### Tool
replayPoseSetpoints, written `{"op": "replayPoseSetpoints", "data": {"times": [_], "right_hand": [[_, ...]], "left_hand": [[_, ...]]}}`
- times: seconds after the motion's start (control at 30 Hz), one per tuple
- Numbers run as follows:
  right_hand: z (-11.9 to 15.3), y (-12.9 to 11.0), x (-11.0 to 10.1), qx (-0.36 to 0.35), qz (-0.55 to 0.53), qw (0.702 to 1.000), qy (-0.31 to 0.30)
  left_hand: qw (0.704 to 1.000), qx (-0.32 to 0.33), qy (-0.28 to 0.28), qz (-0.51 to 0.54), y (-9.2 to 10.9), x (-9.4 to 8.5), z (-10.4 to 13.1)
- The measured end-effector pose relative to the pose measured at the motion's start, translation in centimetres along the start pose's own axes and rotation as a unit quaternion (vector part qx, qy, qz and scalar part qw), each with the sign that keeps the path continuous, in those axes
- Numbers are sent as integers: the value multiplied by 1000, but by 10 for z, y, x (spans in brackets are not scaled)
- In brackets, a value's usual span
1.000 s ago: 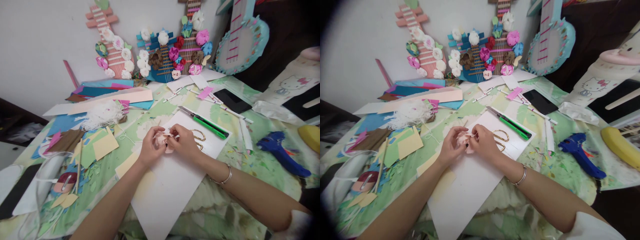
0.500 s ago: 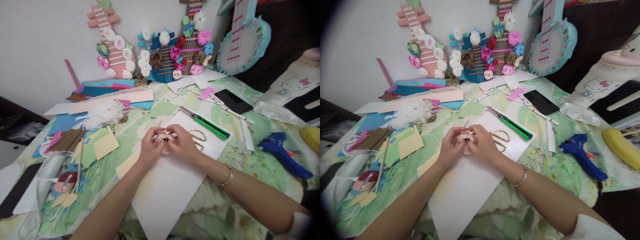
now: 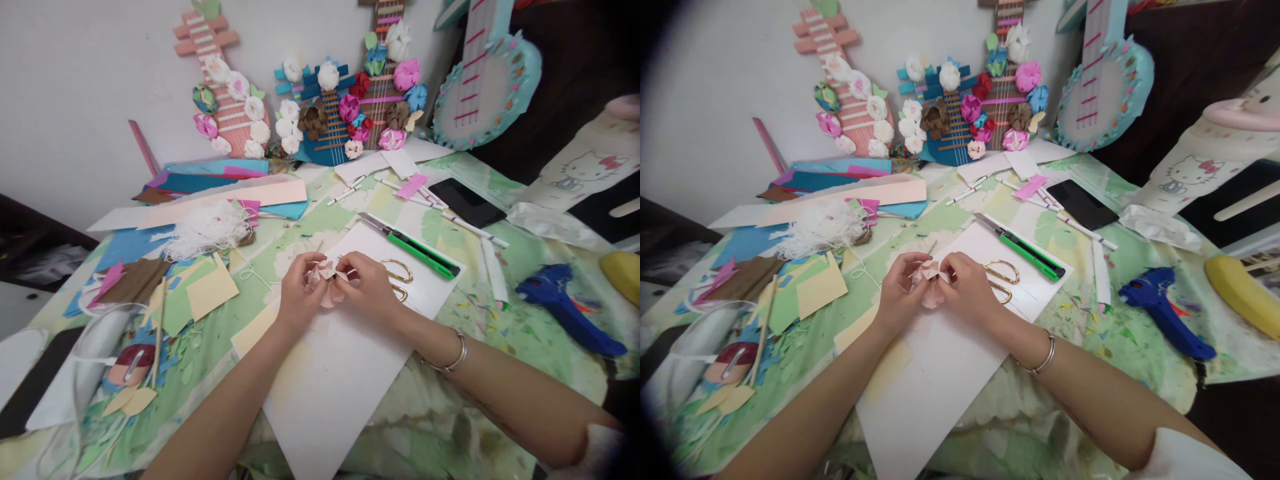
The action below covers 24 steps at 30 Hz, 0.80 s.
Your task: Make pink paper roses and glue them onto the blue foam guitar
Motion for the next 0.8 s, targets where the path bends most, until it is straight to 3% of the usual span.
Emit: {"op": "replayPoseSetpoints", "data": {"times": [0.3,0.7,0.8], "right_hand": [[0,3,1,31,-2,1000,-6],[1,5,2,33,28,999,-8],[1,5,2,35,27,999,-13]], "left_hand": [[1000,-12,8,15,-2,-1,0],[995,-30,98,-9,-2,-11,1],[995,-13,94,-10,1,-11,2]]}}
Point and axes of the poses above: each hand's wrist, its own z-axis away from the middle knuckle, its own x-axis out of the palm, y = z × x, the point moved 6 cm from there along -z, towards the middle knuckle, and after that the axes turned 7 degrees about -x, right-handed, at the moved point
